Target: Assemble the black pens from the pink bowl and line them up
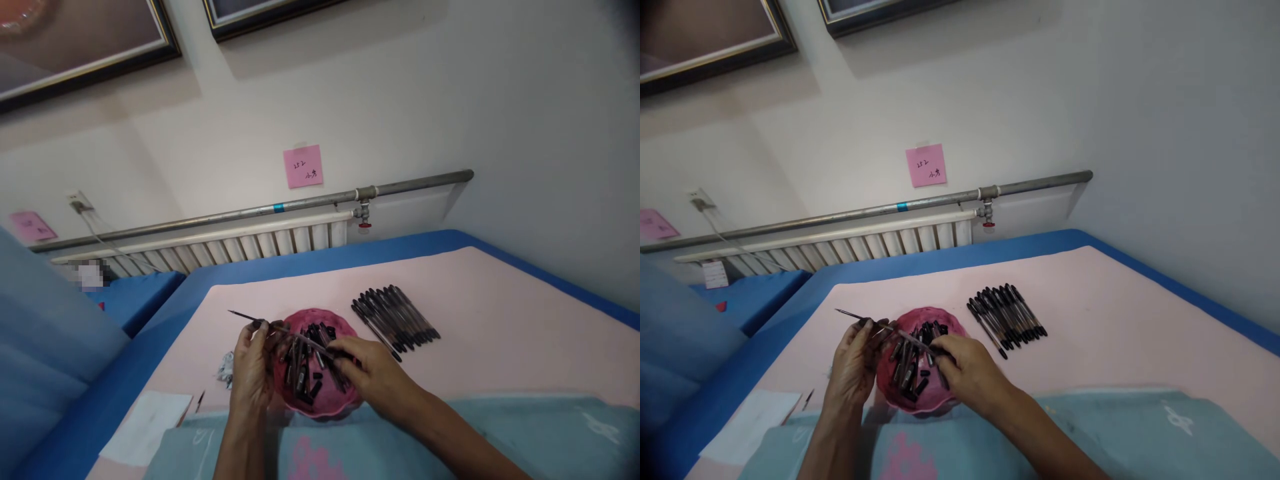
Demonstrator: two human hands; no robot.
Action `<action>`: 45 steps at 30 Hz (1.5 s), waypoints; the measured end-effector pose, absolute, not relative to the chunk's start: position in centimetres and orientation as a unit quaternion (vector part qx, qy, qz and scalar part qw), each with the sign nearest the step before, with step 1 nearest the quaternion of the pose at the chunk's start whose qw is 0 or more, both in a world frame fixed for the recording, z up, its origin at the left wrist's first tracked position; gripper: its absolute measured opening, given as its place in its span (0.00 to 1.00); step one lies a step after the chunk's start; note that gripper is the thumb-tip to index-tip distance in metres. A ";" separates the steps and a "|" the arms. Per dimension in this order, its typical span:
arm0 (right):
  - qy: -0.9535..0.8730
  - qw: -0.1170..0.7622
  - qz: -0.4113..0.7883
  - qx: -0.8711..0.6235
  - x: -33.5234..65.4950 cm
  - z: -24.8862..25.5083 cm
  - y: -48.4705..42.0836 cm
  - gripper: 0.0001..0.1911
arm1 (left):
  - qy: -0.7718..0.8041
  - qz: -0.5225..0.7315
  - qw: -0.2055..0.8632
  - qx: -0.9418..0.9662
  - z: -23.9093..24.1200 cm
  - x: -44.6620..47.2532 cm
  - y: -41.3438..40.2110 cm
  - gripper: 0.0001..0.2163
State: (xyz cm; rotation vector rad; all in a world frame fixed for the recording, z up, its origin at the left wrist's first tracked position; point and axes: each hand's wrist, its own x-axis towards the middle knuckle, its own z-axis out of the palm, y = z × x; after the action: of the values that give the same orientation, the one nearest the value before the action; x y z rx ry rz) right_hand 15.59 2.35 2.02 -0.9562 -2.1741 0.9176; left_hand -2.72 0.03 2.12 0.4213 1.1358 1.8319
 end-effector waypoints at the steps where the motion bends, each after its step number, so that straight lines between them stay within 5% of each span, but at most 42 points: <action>1: -0.816 0.293 0.344 -0.360 15.6 2.0 2.4 0.13 | 0.462 0.740 0.457 0.173 2.1 -2.8 0.0 0.07; 35: -0.813 0.316 0.344 -0.346 15.6 1.7 2.5 0.13 | 0.480 0.713 0.468 0.208 2.0 -2.4 -0.2 0.11; 45: -0.705 0.388 0.453 -0.383 15.0 1.2 2.4 0.10 | 0.439 0.623 0.580 0.287 1.7 -0.5 -0.6 0.15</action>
State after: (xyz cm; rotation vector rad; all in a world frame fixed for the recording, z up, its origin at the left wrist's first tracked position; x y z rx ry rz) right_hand 15.02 2.43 1.22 -0.9738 -1.7940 1.1534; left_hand -0.54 -0.62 1.72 0.6700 1.0264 1.4562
